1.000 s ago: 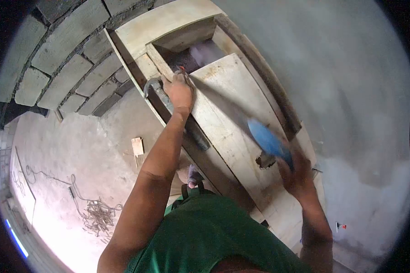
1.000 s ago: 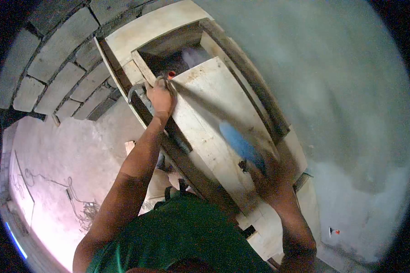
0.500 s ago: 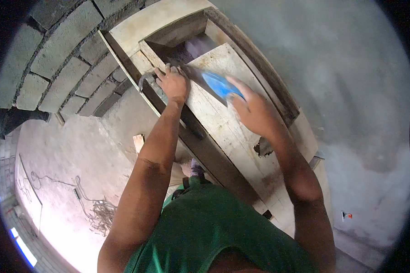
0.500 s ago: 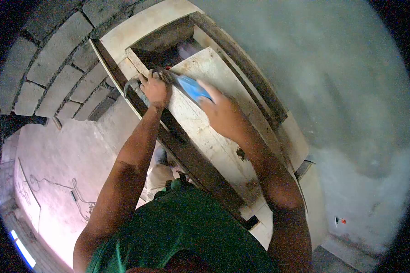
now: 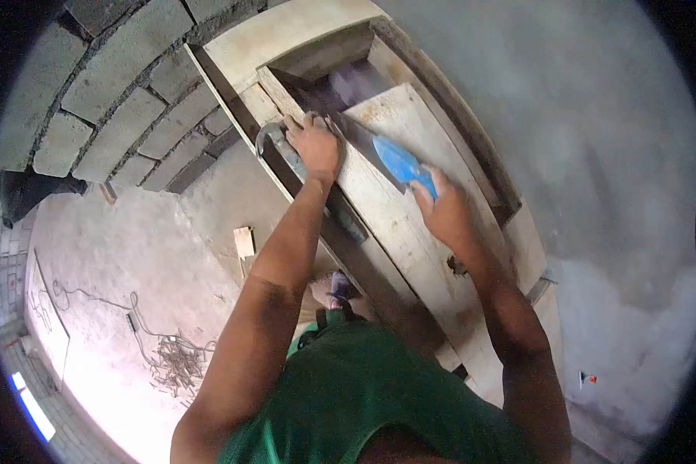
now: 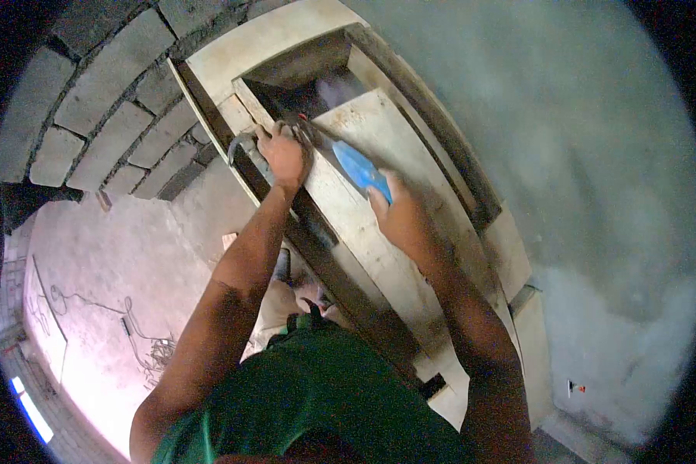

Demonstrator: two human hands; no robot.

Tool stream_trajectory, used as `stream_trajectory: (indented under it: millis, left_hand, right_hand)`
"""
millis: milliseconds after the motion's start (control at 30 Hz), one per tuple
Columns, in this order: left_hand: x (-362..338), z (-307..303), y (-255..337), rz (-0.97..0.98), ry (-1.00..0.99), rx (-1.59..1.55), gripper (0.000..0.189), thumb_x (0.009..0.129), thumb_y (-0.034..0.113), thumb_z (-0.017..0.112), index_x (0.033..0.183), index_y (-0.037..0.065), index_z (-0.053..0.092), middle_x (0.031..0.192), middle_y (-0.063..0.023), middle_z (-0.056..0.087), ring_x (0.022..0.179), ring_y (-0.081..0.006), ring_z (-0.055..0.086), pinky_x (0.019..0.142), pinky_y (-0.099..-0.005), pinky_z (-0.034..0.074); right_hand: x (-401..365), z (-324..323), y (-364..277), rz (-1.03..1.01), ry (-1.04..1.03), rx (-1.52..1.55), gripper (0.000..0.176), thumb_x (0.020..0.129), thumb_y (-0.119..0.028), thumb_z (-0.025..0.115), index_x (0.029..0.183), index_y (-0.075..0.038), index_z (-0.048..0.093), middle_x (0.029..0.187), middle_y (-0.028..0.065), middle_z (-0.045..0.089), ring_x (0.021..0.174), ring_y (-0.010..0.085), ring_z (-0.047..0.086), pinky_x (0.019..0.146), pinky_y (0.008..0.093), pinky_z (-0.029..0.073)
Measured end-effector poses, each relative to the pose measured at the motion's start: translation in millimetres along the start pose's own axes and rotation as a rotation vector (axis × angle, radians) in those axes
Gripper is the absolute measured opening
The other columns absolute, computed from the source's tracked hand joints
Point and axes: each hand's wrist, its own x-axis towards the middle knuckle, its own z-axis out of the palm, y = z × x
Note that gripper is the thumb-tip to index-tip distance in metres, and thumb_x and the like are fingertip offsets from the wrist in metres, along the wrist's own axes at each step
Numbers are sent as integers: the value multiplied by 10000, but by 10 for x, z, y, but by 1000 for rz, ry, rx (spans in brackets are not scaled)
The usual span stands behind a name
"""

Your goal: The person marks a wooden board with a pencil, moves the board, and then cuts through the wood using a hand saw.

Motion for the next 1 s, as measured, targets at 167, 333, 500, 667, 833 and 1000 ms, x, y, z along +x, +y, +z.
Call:
stream_trajectory:
  millis: [167,333,500,667,833,1000]
  left_hand:
    - [-102,81,276,40,-77,138,250,881,179,511,968,32,694,1234,-150,591,1369,-403,345,1079,-668,217]
    - [-158,-4,416,99,-257,341,338,880,195,505,1114,11,666,1225,-140,633,1307,-342,462,1067,-753,156]
    - [-108,-15,384,93,-351,318,321,878,185,525,1122,14,645,1044,-137,668,1219,-339,532,1053,-743,192]
    - [-113,35,383,107,-341,337,290,873,181,532,1095,40,656,1050,-137,679,1215,-342,541,1064,-736,184]
    - [-140,145,307,146,-264,365,234,886,148,481,940,69,694,992,-112,687,1125,-300,569,1086,-730,154]
    - [-138,-12,415,151,-344,417,219,881,157,520,1030,79,661,937,-97,695,1174,-309,571,1026,-750,225]
  right_hand:
    - [-71,-520,-155,75,-95,44,390,947,-227,609,1259,0,554,1067,291,652,1007,443,649,864,449,508]
    - [-178,-440,35,126,-107,-75,402,951,-222,597,1276,8,537,1062,294,651,1006,452,643,868,471,502]
    - [-888,-939,283,208,-175,-115,476,935,-254,623,1328,-14,501,1243,281,586,1163,436,574,987,489,455]
    - [-1247,-1366,414,125,-158,-155,473,928,-246,629,1322,-17,503,1246,273,584,1140,437,582,978,491,460]
    - [-191,-61,495,134,-53,91,408,953,-284,602,1247,-9,539,1017,305,636,963,471,627,803,503,502]
    - [-732,-820,147,284,-137,68,394,950,-273,596,1242,-12,551,1088,293,634,1014,445,626,878,489,490]
